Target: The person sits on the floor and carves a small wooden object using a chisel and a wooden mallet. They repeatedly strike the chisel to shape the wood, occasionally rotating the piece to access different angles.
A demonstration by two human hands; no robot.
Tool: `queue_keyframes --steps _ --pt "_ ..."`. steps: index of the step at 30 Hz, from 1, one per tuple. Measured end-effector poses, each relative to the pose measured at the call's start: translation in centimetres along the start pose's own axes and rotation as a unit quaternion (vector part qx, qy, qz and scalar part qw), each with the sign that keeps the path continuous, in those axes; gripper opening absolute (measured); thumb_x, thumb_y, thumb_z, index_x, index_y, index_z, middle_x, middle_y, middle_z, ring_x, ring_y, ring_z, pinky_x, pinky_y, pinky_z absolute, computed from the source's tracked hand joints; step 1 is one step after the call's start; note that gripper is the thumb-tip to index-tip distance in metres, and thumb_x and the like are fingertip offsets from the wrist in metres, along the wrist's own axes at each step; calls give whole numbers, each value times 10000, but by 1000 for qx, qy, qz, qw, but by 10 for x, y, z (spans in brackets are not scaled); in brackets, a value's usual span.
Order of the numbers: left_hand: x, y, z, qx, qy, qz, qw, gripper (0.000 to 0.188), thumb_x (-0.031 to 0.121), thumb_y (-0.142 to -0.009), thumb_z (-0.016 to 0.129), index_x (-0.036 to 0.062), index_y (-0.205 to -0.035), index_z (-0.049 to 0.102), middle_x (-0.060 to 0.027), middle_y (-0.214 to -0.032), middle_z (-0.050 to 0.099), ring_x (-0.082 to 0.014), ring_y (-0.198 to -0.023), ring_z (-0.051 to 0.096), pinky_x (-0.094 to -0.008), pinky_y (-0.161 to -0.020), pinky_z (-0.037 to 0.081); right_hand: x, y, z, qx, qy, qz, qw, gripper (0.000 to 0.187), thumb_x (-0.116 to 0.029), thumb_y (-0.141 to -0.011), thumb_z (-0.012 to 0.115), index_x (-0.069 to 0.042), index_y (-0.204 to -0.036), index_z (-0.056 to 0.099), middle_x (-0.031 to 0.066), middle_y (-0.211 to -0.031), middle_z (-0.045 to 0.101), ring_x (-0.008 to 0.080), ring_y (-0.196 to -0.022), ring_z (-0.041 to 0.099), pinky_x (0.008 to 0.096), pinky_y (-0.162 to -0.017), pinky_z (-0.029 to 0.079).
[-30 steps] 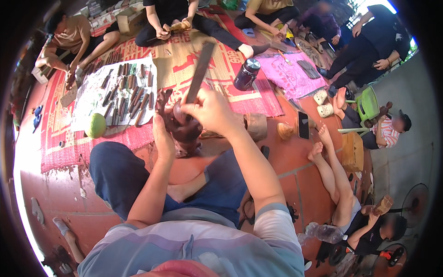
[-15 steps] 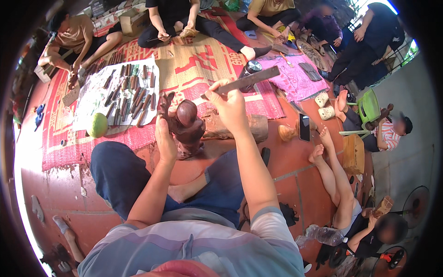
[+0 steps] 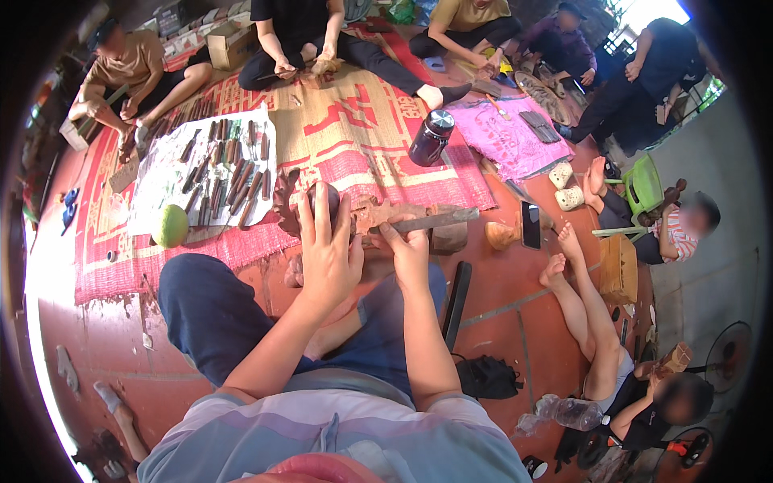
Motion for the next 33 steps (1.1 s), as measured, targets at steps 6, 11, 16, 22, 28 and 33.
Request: queue_keyframes --steps 6,11,16,22,28,33 --pt "11 39 10 -36 44 -15 998 784 84 -721 622 -56 -1375 213 -383 -1402 48 -561 -1296 75 -573 -1054 162 2 4 -8 21 -21 -7 1000 153 -81 -852 616 -37 -951 508 78 -851 602 166 -724 643 259 -658 547" --pt "20 50 14 -111 50 -23 992 705 80 -708 641 -12 -1333 328 -314 -1389 197 -458 -1317 169 -581 -1055 140 5 8 -14 29 -17 -6 999 170 -81 -853 615 -38 -973 502 71 -846 592 164 -729 639 269 -670 548" --pt "7 40 -10 -82 236 53 967 354 17 -710 606 31 -1064 601 -153 -1084 589 -317 -1065 518 -466 -1000 296 -4 14 -20 55 -7 1 998 186 -85 -848 613 -28 -984 499 55 -846 559 159 -715 623 284 -678 553" --pt "-41 -16 -53 245 288 -124 917 415 64 -851 533 14 -1251 435 -117 -1258 468 -225 -1116 464 -348 -943 354 -54 -1 17 -80 64 -68 992 101 -62 -849 607 -38 -911 530 43 -846 564 154 -846 623 279 -712 541" --pt "-75 -11 -9 84 502 -286 812 293 218 -956 473 -5 -1141 519 -42 -977 589 -93 -839 540 -216 -735 430 -118 -9 117 -358 414 -284 787 93 -107 -758 638 -36 -805 600 113 -827 600 275 -918 604 360 -757 472" --pt "-63 -14 -2 127 526 -238 807 311 237 -958 473 1 -1155 518 -23 -966 578 -60 -798 507 -196 -687 413 -112 -42 126 -315 460 -327 763 157 -132 -745 618 -11 -846 616 165 -837 615 318 -795 601 398 -653 462"
Point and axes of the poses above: each hand's wrist, its own y-axis away from the middle knuckle, its own z-axis out of the palm, x = y × z, the point moved 2 cm from there along -y, towards the middle knuckle
